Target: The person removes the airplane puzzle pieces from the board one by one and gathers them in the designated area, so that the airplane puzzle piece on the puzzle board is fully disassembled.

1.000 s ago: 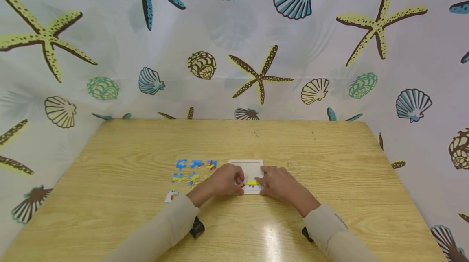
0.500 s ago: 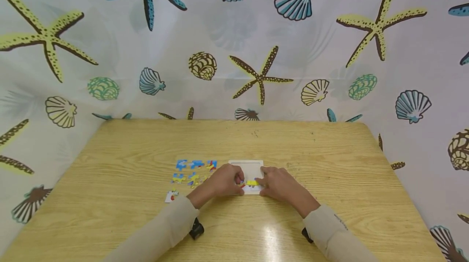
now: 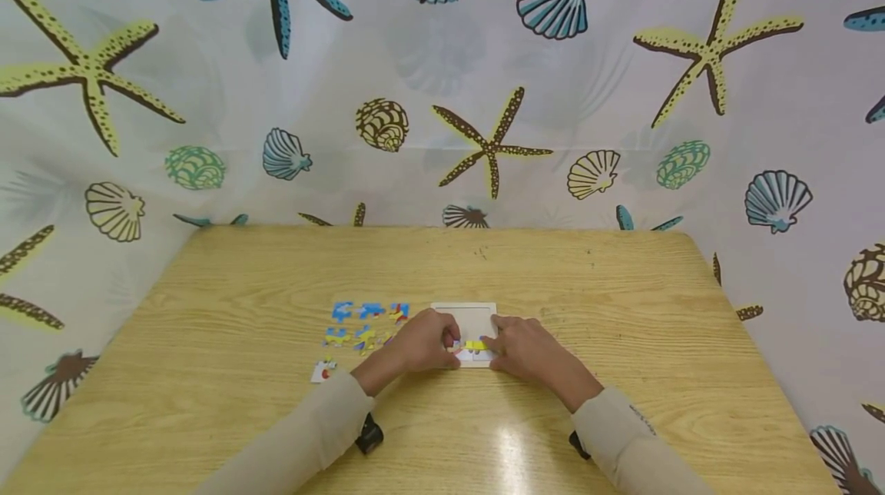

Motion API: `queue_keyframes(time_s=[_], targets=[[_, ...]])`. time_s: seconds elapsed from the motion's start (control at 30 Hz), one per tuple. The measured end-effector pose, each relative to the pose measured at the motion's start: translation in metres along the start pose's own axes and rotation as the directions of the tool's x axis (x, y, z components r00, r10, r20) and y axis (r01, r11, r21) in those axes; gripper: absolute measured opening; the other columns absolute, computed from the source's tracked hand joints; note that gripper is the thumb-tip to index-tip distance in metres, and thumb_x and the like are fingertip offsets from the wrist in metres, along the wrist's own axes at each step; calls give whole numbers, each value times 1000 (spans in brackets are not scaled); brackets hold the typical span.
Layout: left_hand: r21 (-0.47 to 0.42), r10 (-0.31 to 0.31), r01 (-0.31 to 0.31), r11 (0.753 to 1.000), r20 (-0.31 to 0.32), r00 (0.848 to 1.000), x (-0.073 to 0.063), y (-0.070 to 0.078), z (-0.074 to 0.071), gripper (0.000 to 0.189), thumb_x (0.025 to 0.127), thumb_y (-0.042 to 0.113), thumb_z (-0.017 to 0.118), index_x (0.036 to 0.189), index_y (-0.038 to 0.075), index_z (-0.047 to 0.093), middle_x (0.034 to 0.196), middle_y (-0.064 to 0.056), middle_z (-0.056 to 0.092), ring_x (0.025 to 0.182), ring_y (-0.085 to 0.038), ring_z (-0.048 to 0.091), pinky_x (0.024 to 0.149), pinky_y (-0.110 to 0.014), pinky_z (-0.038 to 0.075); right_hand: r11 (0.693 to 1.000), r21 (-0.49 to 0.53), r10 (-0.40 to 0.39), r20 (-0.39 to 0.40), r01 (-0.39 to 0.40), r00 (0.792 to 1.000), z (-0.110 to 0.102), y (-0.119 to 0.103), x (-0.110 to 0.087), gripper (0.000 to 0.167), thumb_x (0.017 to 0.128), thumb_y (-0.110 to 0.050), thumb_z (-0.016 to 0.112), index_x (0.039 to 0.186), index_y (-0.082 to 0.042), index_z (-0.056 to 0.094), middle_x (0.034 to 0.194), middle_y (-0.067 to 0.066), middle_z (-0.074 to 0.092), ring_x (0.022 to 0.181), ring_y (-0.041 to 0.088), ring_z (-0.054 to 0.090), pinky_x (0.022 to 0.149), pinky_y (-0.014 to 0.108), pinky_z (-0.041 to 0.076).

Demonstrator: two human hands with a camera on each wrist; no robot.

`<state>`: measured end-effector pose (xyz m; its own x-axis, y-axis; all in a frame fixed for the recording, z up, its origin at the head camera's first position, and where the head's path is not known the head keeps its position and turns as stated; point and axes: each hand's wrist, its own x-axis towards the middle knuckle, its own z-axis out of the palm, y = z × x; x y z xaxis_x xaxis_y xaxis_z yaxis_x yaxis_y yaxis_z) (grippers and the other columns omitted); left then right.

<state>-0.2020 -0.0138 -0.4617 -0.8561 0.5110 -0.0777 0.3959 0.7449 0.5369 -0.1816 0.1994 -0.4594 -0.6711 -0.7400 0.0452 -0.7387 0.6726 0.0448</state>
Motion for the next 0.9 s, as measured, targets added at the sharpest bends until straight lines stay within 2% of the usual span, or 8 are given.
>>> queue_keyframes(time_s=[0.03,0.17,0.27,0.3,0.47,0.67,0.9], targets=[[-2,0,0,1000,-2,1000,0,0,0,26,69,18,84,86,9,66,74,3,58,71,-11,46,103,-38,39,1000,7,3,-2,-3,1000,0,0,0,37,84,-32,70,115,-12,70,121,23,63,110,30,62,77,35,55],[-15,4,-4,1000,-2,1000,0,1,-1,22,72,18,82,85,9,66,74,3,59,68,-9,48,80,-29,47,1000,30,9,-2,-9,1000,-1,0,0,37,84,-30,70,115,-11,70,122,24,62,110,31,62,79,36,55],[-49,5,-5,999,-5,1000,1,1,-4,14,78,17,78,82,9,67,72,4,59,63,-7,50,60,-22,43,999,39,9,-3,-9,1000,-1,0,0,36,84,-30,70,115,-11,70,122,24,61,110,31,62,79,36,54],[-63,9,-9,998,-9,1000,1,2,-5,11,79,16,76,81,9,67,71,4,60,61,-7,50,58,-21,42,999,47,12,-4,-12,1000,-1,0,0,36,84,-29,70,115,-11,70,122,24,61,110,31,62,80,36,54],[-104,14,-16,994,-21,1000,2,3,-8,8,83,12,70,77,9,66,70,2,61,59,-6,49,56,-20,40,999,51,14,-4,-14,1000,-3,-1,0,35,84,-28,70,115,-11,70,123,25,61,111,32,62,82,37,54],[-97,5,-6,995,-14,1000,2,2,-8,10,86,9,62,77,10,67,71,2,63,58,-7,49,57,-20,41,997,73,24,15,-25,1000,-3,-1,-1,36,85,-28,69,116,-10,69,124,26,60,112,33,61,83,38,54],[-109,-28,30,994,24,999,0,2,-9,12,88,9,62,77,9,66,72,2,61,60,-8,48,55,-21,40,998,64,21,11,-22,1000,-3,-1,0,36,84,-28,69,116,-11,69,123,25,61,112,32,61,82,38,54]])
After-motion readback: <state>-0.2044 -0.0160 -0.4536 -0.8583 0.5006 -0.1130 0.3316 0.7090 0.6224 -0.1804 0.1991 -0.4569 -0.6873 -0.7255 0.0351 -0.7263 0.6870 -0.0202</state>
